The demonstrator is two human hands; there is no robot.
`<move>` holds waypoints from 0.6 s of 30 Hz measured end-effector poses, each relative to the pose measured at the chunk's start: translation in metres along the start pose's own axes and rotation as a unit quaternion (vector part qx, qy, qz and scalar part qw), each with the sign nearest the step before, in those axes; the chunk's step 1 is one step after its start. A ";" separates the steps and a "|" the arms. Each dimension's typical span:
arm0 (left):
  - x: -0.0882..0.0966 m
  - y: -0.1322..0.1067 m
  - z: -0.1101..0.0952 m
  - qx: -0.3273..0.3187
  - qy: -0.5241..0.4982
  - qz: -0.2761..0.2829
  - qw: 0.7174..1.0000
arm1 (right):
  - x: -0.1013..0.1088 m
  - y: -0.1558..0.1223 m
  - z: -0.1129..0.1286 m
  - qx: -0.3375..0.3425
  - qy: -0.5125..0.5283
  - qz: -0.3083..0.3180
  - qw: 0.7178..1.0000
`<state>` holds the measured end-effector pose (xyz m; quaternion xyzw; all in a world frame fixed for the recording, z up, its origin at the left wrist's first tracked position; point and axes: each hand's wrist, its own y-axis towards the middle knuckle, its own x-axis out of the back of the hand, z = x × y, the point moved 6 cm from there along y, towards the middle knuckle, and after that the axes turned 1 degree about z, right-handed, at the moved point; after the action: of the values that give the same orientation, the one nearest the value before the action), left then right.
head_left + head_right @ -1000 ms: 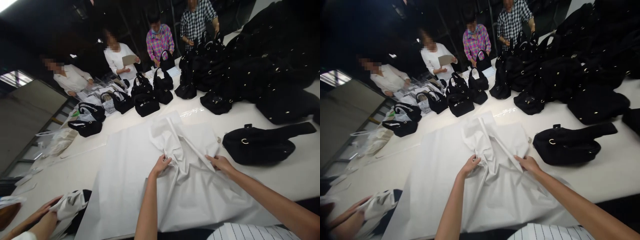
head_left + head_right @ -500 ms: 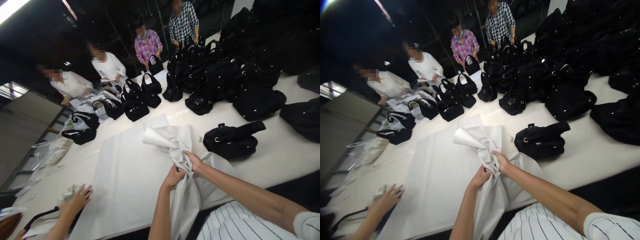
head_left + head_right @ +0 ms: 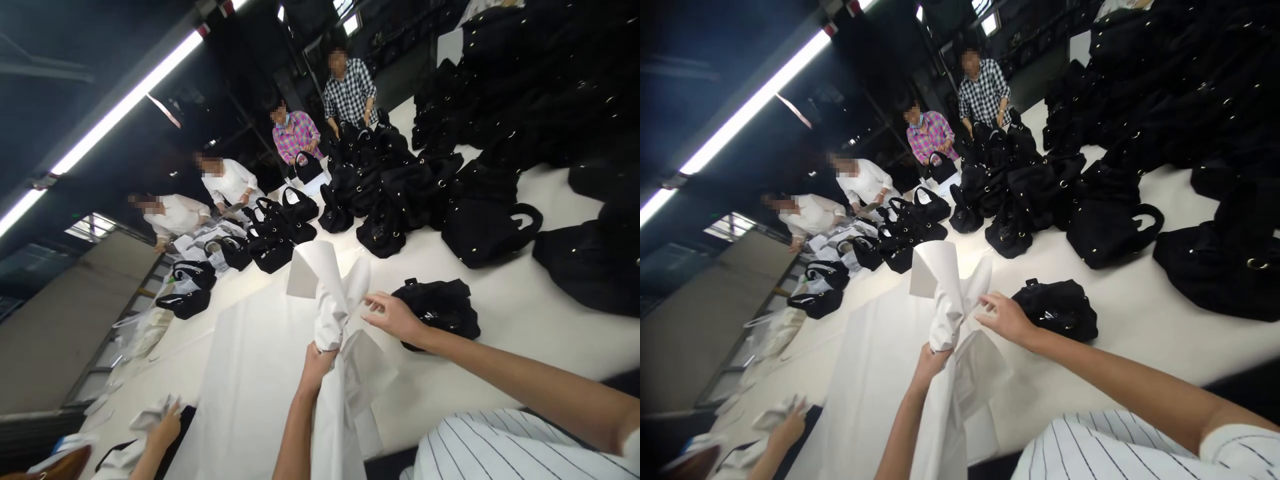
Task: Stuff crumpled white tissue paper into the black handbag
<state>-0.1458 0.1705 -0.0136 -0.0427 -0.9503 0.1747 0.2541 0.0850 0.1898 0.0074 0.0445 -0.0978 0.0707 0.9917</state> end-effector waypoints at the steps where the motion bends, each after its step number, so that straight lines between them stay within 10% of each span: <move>1: 0.001 -0.002 -0.014 -0.018 0.015 0.016 1.000 | 0.020 -0.005 0.023 0.101 -0.104 -0.028 0.989; 5: -0.022 -0.018 -0.087 -0.084 0.087 0.174 0.977 | 0.027 -0.029 0.099 0.423 -0.337 0.086 0.837; 9: -0.046 -0.032 -0.158 -0.136 0.209 0.252 0.935 | 0.028 -0.022 0.126 0.492 -0.462 0.135 0.725; 14: -0.057 -0.029 -0.222 -0.183 0.313 0.285 0.887 | 0.092 -0.014 0.149 0.482 -0.549 0.051 0.681; 18: -0.072 -0.033 -0.261 -0.212 0.239 0.334 0.887 | 0.159 -0.026 0.172 0.462 -0.548 -0.017 0.697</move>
<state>0.0466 0.2086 0.1759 -0.4508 -0.8046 0.0281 0.3854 0.2111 0.1678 0.2054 0.5296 -0.5785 0.0534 0.6181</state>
